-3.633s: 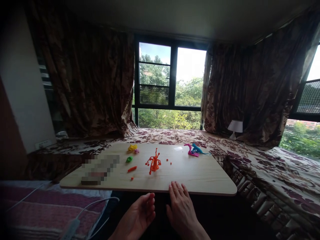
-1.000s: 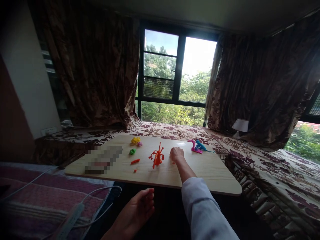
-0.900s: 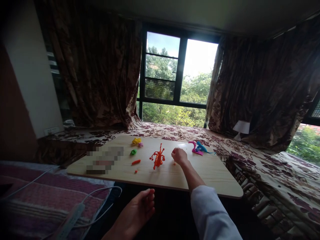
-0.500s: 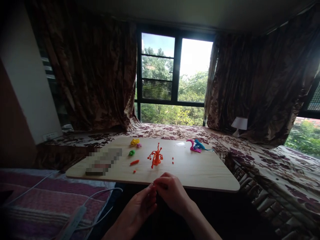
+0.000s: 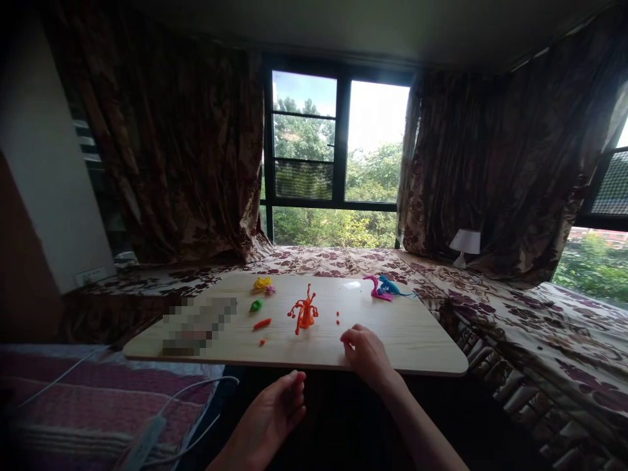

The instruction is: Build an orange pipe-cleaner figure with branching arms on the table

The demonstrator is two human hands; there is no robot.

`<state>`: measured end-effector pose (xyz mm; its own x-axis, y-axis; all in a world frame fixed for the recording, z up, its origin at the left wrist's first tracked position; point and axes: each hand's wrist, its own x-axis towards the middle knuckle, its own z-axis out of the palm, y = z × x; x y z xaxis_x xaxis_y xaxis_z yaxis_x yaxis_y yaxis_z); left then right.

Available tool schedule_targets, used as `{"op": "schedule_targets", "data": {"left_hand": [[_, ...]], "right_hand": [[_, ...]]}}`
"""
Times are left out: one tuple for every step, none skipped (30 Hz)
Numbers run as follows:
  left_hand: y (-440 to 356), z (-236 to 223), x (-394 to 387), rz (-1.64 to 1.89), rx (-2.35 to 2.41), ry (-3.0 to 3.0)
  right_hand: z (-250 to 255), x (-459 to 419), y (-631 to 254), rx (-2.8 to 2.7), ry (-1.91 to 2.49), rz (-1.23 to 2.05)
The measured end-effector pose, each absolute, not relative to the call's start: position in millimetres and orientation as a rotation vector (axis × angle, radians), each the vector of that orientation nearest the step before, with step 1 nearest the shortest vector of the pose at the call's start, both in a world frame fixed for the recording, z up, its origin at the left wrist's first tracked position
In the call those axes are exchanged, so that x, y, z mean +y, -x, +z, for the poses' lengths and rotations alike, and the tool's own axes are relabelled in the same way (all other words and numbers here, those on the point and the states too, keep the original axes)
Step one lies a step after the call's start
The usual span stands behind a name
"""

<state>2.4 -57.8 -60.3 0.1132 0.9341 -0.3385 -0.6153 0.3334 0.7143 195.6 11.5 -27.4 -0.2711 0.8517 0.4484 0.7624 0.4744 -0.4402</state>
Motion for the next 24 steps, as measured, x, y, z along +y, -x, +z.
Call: {"op": "schedule_targets", "data": {"left_hand": [[-2.1, -61.3, -57.2, 1.198, 0.865, -0.445], [-2.1, -62.1, -56.6, 1.198, 0.867, -0.439], [-2.2, -62.5, -56.2, 1.197, 0.869, -0.433], [-2.5, -62.5, -56.0, 1.194, 0.870, -0.429], [-2.8, -62.2, -56.1, 1.190, 0.869, -0.427], [-2.9, -61.6, -56.4, 1.187, 0.868, -0.426], [-2.8, -60.8, -57.0, 1.185, 0.863, -0.427], [-2.5, -60.0, -57.5, 1.184, 0.858, -0.429], [-1.9, -59.3, -58.1, 1.186, 0.853, -0.431], [-1.1, -58.8, -58.4, 1.189, 0.848, -0.431], [-0.4, -58.6, -58.5, 1.191, 0.848, -0.428], [0.1, -58.9, -58.4, 1.192, 0.851, -0.422], [0.2, -59.5, -58.1, 1.193, 0.853, -0.415], [-0.1, -60.4, -57.7, 1.193, 0.855, -0.409], [-0.8, -61.4, -57.4, 1.191, 0.851, -0.404], [-1.9, -62.4, -57.2, 1.188, 0.850, -0.401], [-3.0, -63.3, -57.1, 1.185, 0.847, -0.400], [-3.8, -63.8, -57.3, 1.181, 0.845, -0.401], [-4.2, -63.8, -57.6, 1.176, 0.846, -0.404], [-3.9, -63.5, -57.9, 1.174, 0.849, -0.408], [-3.0, -62.7, -58.1, 1.175, 0.851, -0.413], [-1.5, -61.6, -58.1, 1.180, 0.853, -0.417], [0.2, -60.5, -58.0, 1.187, 0.854, -0.419], [1.9, -59.6, -57.6, 1.195, 0.855, -0.419]], "right_hand": [[-29.0, 17.3, -202.8, -2.107, 1.389, 0.105], [-30.7, 21.0, -207.9, -2.134, 1.422, 0.037], [-32.2, 22.2, -210.5, -2.163, 1.446, -0.024], [-33.4, 21.1, -210.7, -2.187, 1.460, -0.082], [-34.4, 17.9, -209.0, -2.202, 1.469, -0.136], [-35.2, 13.3, -206.2, -2.208, 1.478, -0.186], [-35.9, 7.8, -203.1, -2.207, 1.485, -0.229], [-36.8, 2.1, -200.4, -2.202, 1.487, -0.263], [-38.3, -3.4, -198.8, -2.195, 1.481, -0.287], [-40.7, -8.4, -198.3, -2.188, 1.472, -0.303], [-44.0, -12.7, -198.9, -2.181, 1.460, -0.313], [-48.3, -16.4, -200.0, -2.176, 1.449, -0.320], [-53.3, -19.3, -201.3, -2.173, 1.441, -0.325], [-58.4, -21.5, -202.1, -2.175, 1.435, -0.328], [-63.2, -22.9, -202.0, -2.186, 1.429, -0.327], [-67.0, -23.6, -200.9, -2.200, 1.423, -0.321], [-69.4, -23.5, -198.8, -2.219, 1.416, -0.310], [-70.2, -22.5, -196.2, -2.239, 1.410, -0.295], [-69.6, -20.6, -193.6, -2.252, 1.409, -0.279], [-67.8, -18.2, -191.4, -2.260, 1.413, -0.265], [-65.6, -15.6, -190.0, -2.260, 1.423, -0.254], [-63.5, -13.3, -189.8, -2.254, 1.436, -0.248], [-62.1, -11.8, -190.7, -2.241, 1.453, -0.247], [-61.7, -11.7, -192.5, -2.221, 1.472, -0.251]]}}
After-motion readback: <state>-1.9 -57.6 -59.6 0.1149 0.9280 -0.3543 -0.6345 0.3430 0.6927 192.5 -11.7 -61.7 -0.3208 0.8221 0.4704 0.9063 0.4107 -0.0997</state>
